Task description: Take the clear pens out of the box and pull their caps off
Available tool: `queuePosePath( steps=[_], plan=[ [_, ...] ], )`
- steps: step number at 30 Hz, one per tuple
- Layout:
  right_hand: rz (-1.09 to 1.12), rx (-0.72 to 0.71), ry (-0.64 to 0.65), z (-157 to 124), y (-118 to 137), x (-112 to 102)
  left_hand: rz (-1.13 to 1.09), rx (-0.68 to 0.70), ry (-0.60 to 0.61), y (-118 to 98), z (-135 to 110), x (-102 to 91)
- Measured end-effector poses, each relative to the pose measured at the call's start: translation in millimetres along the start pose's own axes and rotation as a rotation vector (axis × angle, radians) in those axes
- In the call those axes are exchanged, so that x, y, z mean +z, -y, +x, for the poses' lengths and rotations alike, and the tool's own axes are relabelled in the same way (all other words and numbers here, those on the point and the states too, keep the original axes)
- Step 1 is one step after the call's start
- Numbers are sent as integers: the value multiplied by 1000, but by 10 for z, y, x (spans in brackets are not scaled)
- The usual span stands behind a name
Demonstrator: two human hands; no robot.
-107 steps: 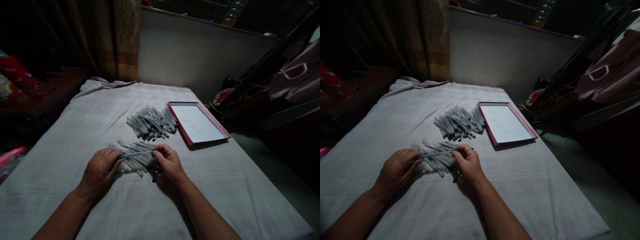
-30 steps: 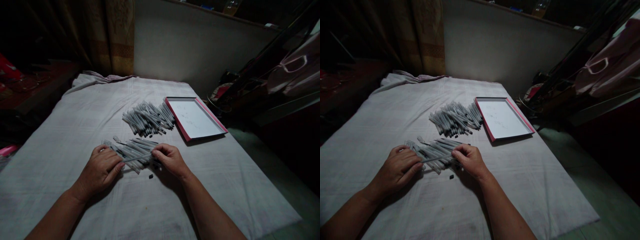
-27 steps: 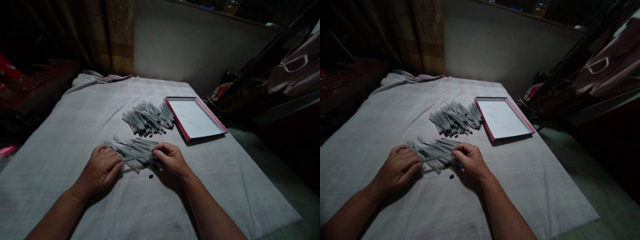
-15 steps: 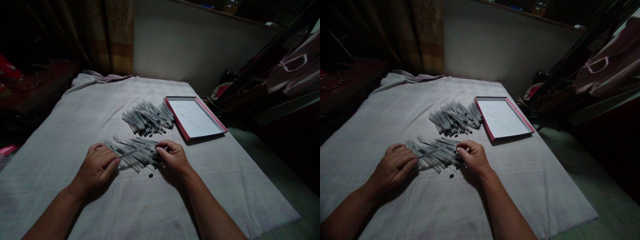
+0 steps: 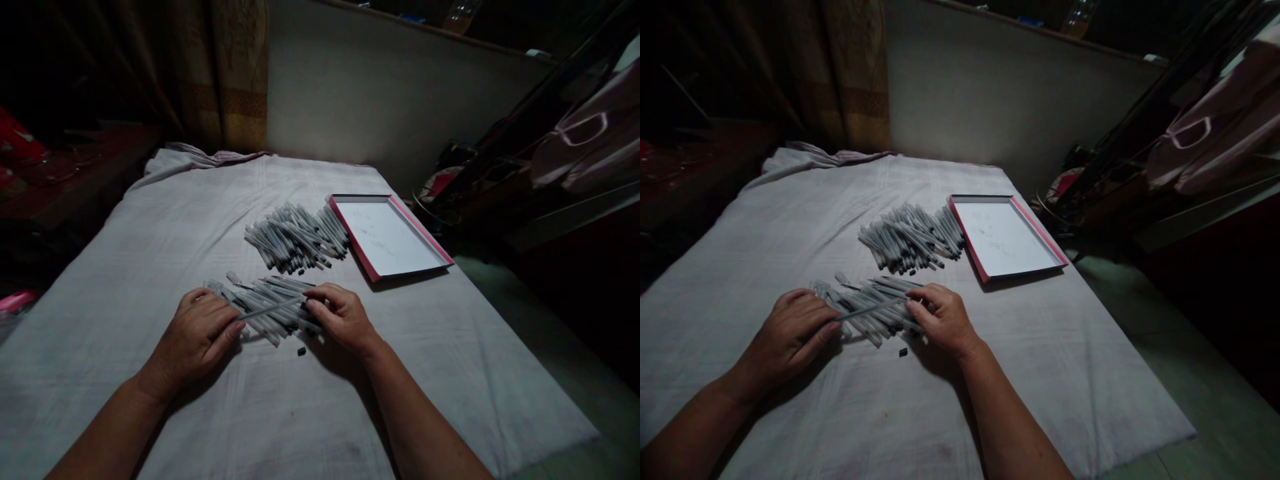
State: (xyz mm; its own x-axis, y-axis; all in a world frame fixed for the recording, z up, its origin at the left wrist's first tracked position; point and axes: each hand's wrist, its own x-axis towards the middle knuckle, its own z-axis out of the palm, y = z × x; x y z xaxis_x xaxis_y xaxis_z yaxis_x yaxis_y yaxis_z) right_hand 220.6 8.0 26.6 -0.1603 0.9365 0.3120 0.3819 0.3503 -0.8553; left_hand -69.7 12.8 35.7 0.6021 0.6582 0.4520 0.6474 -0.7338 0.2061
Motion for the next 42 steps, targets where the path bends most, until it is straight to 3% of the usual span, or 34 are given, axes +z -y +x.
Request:
queuePosePath(
  steps=[5,9,12,14,18,21,25,29,34,38,42],
  plan=[
    [125,108,-38,-5,23,89,0,19,-6,-20,17,22],
    [192,270,-239,44,-9,2,37,-15,-20,88,-11,-56],
    [242,411,-411,90,-70,-114,136,-131,-59,265,-91,-190],
    [245,468,-443,103,-110,-147,227,-256,-100,380,-156,-273],
    [106,368,-407,68,-136,-69,336,-481,-239,484,-236,-326],
    [-43,251,-292,21,-101,0,308,-541,-269,443,-234,-272],
    [-177,164,-119,-3,-19,-21,152,-393,-191,280,-176,-163],
    [-226,133,-108,2,65,-46,45,-179,-142,42,-64,-61],
    [9,204,38,-44,118,78,22,28,-116,-195,42,59],
    [183,320,107,-56,150,150,23,49,-48,-244,40,101],
    [346,362,129,-20,180,159,81,55,-71,-244,57,83]
  ],
)
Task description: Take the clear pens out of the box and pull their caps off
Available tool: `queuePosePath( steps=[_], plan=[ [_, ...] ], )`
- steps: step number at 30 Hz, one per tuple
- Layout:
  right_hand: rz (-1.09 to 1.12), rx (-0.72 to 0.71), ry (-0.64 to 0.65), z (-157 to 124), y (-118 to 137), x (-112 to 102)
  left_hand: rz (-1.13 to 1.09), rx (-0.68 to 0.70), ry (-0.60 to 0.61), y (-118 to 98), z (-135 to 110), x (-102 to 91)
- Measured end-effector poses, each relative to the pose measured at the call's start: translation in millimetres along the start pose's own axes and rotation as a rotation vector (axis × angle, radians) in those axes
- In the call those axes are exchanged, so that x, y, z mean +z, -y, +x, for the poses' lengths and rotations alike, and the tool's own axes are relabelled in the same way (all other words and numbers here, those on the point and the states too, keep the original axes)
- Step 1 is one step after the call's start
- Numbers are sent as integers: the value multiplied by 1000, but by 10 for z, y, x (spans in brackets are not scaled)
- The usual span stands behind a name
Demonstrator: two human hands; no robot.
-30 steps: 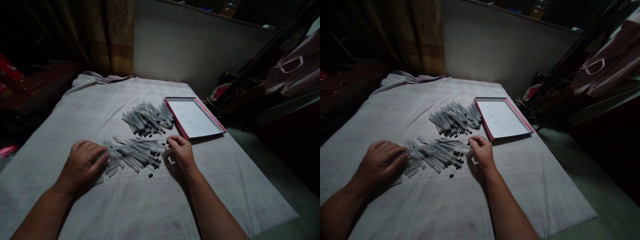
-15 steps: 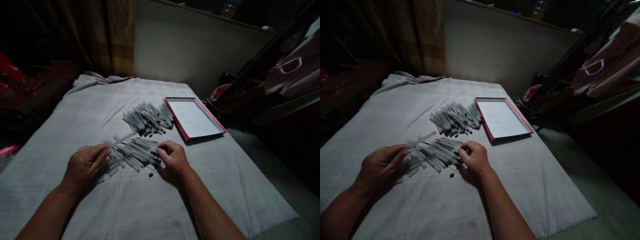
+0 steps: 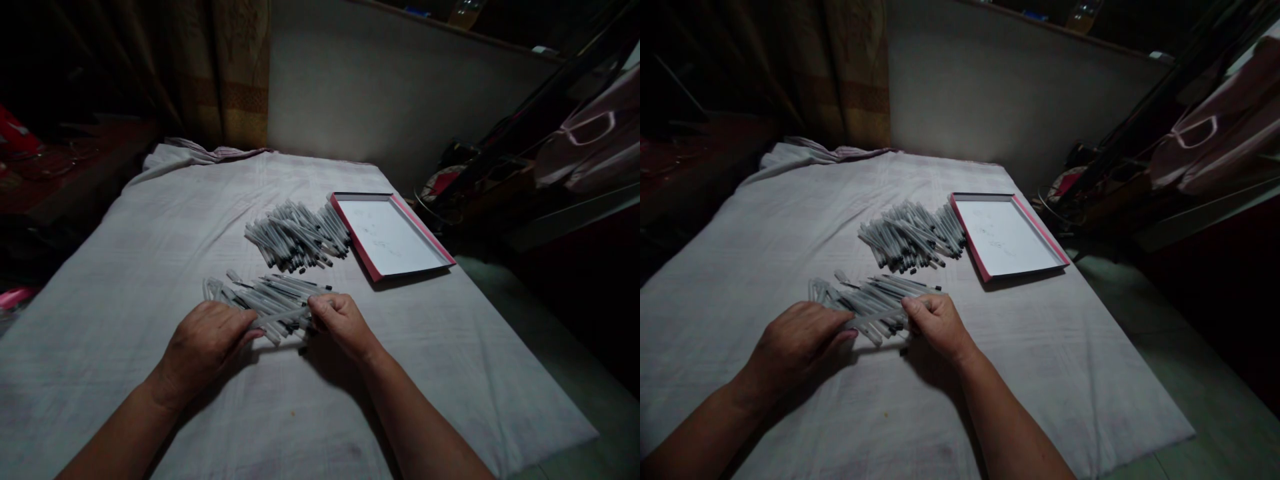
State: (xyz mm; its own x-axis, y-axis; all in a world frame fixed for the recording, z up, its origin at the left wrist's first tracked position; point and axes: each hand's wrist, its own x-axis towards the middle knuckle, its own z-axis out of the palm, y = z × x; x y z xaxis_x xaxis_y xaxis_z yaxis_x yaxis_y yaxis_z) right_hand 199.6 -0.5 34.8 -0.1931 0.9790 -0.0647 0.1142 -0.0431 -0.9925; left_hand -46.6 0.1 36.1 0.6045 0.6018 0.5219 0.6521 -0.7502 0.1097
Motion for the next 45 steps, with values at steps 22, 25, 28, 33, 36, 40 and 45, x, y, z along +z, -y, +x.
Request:
queuePosePath(
  steps=[22,25,28,33,36,40,45],
  plan=[
    [-863,-536,-321,85,-286,-87,-87,-516,-110,565,-211,-43],
    [-851,-540,-315,82,-292,-95,-97,-493,-65,585,-227,-29],
    [-791,-541,-328,82,-285,-126,-111,-480,-43,591,-230,-25],
    [-735,-397,-472,181,-265,-314,-153,-502,-48,602,-233,-24],
    [-755,-251,-538,323,-249,-448,-158,-532,-78,622,-237,-5],
    [-891,-140,-536,532,-241,-515,-133,-559,-105,646,-245,28],
    [-1001,-140,-519,665,-271,-477,-115,-543,-91,653,-248,31]
  ],
)
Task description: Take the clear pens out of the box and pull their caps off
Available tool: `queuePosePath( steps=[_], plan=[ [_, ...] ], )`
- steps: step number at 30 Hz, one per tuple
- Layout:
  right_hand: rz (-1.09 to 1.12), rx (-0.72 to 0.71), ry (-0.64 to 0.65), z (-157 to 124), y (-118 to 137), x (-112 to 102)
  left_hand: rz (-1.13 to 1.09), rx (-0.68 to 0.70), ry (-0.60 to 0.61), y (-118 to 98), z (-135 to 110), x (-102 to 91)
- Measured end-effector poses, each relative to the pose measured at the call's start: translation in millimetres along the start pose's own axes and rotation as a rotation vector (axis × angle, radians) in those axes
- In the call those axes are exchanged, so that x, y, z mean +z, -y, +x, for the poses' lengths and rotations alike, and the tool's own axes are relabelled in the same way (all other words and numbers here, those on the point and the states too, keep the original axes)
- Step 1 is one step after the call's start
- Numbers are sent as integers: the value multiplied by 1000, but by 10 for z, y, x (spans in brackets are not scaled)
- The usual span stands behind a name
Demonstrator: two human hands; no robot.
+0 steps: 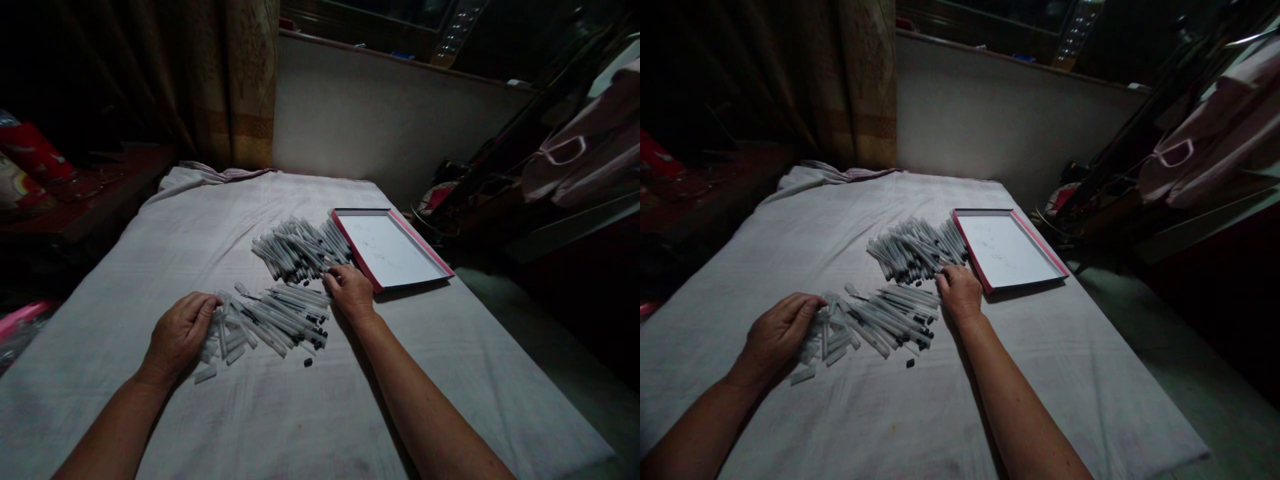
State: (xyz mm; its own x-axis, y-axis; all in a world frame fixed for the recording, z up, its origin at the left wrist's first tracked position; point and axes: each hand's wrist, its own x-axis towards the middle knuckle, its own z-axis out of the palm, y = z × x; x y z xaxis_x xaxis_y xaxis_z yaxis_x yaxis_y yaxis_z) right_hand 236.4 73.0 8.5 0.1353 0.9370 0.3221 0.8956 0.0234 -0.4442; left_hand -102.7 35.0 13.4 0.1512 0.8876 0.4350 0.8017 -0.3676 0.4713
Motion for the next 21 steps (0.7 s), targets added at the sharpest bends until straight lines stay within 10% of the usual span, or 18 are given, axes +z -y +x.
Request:
queuePosePath(
  steps=[8,16,21],
  plan=[
    [487,57,-148,-254,72,-184,83,164,-117,-54,-31,1],
    [968,175,166,-705,407,-157,117,425,-93,-307,-70,53],
    [1071,250,208,-650,369,-162,60,339,-4,-326,-87,39]
  ],
)
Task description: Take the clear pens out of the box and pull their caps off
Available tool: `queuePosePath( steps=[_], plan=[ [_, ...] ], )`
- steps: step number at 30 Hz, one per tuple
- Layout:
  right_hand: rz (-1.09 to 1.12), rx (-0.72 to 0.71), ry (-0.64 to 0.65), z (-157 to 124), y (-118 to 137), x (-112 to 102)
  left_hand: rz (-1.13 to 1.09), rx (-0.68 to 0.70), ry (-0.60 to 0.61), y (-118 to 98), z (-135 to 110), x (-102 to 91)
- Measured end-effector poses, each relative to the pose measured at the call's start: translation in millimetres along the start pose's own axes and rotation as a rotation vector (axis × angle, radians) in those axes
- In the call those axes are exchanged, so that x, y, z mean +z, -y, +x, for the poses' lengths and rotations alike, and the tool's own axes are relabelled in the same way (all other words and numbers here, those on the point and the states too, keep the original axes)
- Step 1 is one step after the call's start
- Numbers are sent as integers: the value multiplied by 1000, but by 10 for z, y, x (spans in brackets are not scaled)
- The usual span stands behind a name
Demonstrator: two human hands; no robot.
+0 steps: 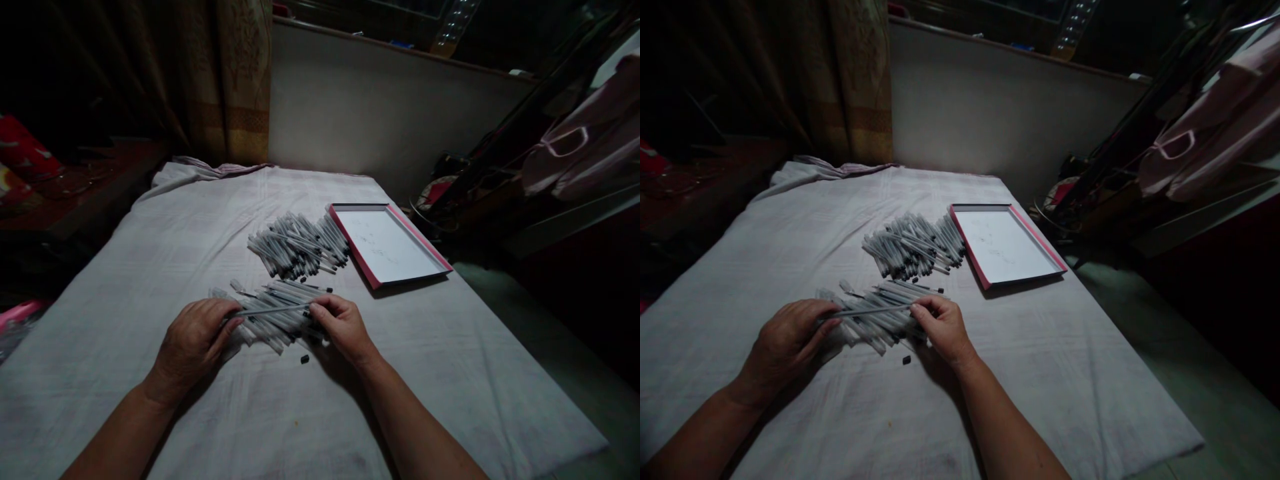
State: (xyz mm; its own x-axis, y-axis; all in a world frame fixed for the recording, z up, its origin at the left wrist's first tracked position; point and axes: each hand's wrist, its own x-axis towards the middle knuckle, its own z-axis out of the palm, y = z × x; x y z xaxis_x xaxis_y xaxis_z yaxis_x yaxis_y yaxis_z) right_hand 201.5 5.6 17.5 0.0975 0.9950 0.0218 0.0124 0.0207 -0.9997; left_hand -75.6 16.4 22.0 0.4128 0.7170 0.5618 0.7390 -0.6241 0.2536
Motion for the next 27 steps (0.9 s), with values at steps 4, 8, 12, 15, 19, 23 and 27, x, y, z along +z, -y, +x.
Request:
queuePosePath(
  steps=[4,8,12,15,19,23,27],
  plan=[
    [1,-42,-21,14,-7,-61,-58,-62,82,-45,19,-19],
    [-32,-133,-35,2,0,-85,-112,-68,80,-78,24,-12],
    [-64,-201,-33,-26,39,-84,-148,-139,114,-70,9,-12],
    [-103,-255,-27,-51,80,-83,-142,-165,133,-58,6,-26],
    [-158,-308,-24,-73,133,-81,-128,-132,110,-74,27,-60],
    [-144,-354,-20,-81,158,-72,-187,-188,85,-98,27,-70],
    [-121,-390,-7,-86,136,-57,-313,-357,121,-94,-15,-57]
  ],
)
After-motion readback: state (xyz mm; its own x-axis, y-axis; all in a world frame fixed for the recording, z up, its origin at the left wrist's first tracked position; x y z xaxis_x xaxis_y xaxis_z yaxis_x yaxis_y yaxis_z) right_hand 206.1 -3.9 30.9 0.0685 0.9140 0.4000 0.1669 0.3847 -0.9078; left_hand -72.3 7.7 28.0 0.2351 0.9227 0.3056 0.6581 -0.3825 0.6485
